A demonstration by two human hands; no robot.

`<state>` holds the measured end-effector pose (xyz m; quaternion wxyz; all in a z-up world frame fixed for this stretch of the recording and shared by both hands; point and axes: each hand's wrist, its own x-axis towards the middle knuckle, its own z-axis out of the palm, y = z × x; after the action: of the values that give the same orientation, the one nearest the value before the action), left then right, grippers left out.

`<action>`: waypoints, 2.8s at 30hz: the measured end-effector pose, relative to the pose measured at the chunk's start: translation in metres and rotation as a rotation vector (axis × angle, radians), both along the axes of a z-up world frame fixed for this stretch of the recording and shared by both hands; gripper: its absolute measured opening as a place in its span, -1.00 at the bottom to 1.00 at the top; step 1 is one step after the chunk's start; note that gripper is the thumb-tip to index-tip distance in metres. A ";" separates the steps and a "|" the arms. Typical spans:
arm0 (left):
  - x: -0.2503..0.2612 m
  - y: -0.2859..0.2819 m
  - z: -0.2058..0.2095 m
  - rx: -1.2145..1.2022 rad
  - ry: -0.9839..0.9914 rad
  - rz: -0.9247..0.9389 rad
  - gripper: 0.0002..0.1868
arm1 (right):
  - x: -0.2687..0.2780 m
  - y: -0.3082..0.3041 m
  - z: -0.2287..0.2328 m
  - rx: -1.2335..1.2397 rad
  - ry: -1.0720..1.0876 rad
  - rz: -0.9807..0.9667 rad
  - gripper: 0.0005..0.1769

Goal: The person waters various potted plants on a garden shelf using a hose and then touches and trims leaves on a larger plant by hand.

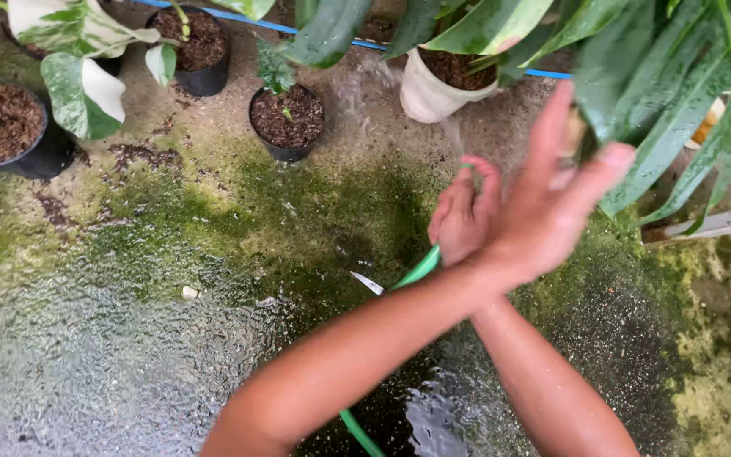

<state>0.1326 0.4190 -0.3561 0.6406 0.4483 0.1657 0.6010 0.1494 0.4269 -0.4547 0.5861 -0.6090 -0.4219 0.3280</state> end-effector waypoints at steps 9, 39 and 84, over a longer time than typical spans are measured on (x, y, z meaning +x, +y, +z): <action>0.071 -0.009 0.012 0.052 -0.069 0.156 0.01 | 0.010 0.006 0.037 0.051 -0.144 -0.134 -0.78; 0.064 0.023 -0.002 -0.022 0.264 0.115 0.31 | 0.056 0.006 0.006 -0.058 -0.150 -0.098 -0.69; 0.093 0.031 -0.017 0.174 0.110 0.262 0.18 | 0.064 0.001 0.034 0.052 -0.017 0.004 -0.78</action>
<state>0.2253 0.4503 -0.3729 0.5056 0.5087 0.2048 0.6661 0.2131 0.4277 -0.4208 0.5973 -0.5955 -0.4365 0.3132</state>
